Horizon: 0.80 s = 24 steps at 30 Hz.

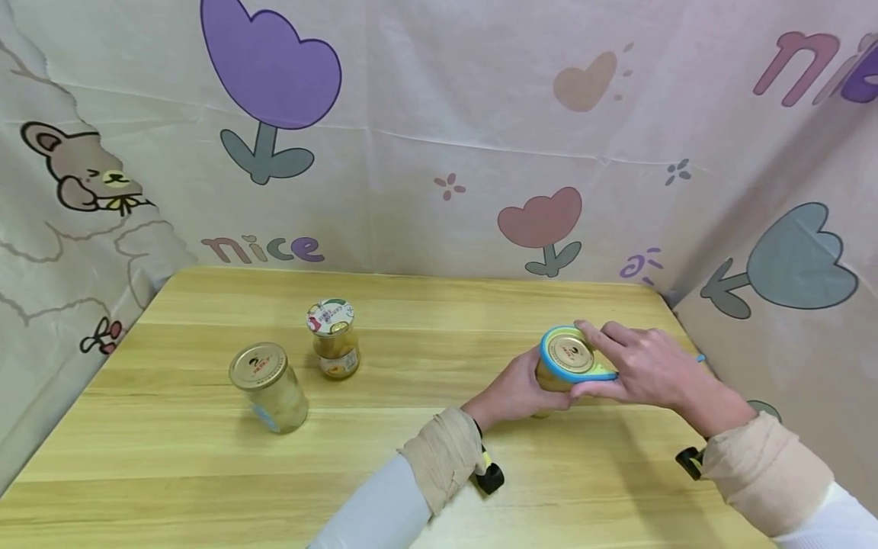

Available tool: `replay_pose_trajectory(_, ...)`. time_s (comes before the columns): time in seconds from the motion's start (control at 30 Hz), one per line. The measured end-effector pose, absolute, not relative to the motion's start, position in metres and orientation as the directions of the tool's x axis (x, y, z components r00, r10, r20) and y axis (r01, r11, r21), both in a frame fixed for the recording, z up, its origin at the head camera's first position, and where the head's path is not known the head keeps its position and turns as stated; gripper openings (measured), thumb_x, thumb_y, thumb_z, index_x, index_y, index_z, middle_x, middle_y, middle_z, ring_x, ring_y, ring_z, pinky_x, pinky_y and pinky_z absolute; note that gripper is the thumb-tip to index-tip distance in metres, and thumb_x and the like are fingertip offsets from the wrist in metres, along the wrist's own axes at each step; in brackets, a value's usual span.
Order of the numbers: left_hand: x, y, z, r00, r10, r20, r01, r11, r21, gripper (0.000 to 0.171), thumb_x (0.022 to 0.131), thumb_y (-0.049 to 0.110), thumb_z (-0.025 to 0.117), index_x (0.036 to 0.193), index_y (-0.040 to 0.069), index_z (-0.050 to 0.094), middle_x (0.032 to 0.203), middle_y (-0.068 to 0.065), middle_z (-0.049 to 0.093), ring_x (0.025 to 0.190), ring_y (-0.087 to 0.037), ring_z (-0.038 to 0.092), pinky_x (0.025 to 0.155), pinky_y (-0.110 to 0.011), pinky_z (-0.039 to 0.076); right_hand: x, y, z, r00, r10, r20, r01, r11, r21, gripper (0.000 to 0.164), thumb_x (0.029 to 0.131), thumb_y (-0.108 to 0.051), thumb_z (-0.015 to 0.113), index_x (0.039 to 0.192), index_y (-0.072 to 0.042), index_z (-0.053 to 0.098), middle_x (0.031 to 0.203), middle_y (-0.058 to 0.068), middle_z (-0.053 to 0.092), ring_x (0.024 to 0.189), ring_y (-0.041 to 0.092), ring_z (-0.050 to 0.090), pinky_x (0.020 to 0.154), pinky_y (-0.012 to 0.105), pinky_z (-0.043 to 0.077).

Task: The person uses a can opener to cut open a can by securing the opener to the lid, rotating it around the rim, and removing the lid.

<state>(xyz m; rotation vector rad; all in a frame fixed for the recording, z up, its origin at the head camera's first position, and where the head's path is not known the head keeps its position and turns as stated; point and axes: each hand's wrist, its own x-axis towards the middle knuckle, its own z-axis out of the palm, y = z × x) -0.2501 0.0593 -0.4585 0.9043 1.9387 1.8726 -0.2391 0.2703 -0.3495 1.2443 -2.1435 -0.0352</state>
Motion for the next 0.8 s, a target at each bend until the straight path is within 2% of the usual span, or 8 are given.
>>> replay_pose_trajectory(0.27, -0.249, 0.060, -0.456, -0.774, 0.601, 0.202, 0.255, 0.004, 0.967, 0.072, 0.085, 0.026, 0.084, 0.146, 0.035, 0.046, 0.131, 0.010, 0.062, 0.112, -0.002, 0.060, 0.100, -0.023, 0.050, -0.230, 0.275, -0.335, -0.425, -0.770, 0.475, -0.732, 0.602, 0.320, 0.096, 0.093, -0.085, 0.032, 0.120, 0.000, 0.069, 0.072, 0.002, 0.059, 0.048, 0.004, 0.040, 0.041, 0.021, 0.037)
replay_pose_trajectory(0.4, -0.247, 0.058, -0.457, -0.786, 0.590, 0.184, 0.248, 0.028, 0.968, 0.067, 0.084, 0.027, 0.085, 0.140, 0.036, 0.050, 0.124, 0.010, 0.064, 0.106, -0.002, 0.061, 0.094, -0.023, 0.052, -0.220, 0.278, -0.333, -0.453, -0.767, 0.454, -0.714, 0.617, 0.330, 0.094, 0.094, -0.084, 0.032, 0.121, -0.001, 0.068, 0.073, 0.002, 0.060, 0.049, 0.003, 0.040, 0.040, 0.022, 0.037)
replay_pose_trajectory(0.63, -0.246, 0.059, -0.456, -0.795, 0.580, 0.179, 0.251, 0.046, 0.967, 0.058, 0.084, 0.029, 0.086, 0.132, 0.033, 0.054, 0.116, 0.010, 0.065, 0.100, -0.002, 0.062, 0.090, -0.021, 0.053, -0.194, 0.289, -0.333, -0.422, -0.770, 0.478, -0.703, 0.611, 0.363, 0.092, 0.094, -0.084, 0.033, 0.117, -0.002, 0.070, 0.073, 0.000, 0.058, 0.049, 0.002, 0.036, 0.038, 0.021, 0.032)
replay_pose_trajectory(0.8, -0.245, 0.061, -0.454, -0.803, 0.568, 0.179, 0.243, 0.038, 0.969, 0.057, 0.083, 0.026, 0.086, 0.131, 0.032, 0.055, 0.114, 0.009, 0.065, 0.099, -0.001, 0.062, 0.087, -0.021, 0.054, -0.174, 0.292, -0.337, -0.430, -0.776, 0.462, -0.712, 0.606, 0.356, 0.091, 0.092, -0.085, 0.038, 0.116, -0.003, 0.071, 0.074, -0.001, 0.060, 0.049, 0.001, 0.037, 0.038, 0.021, 0.034)
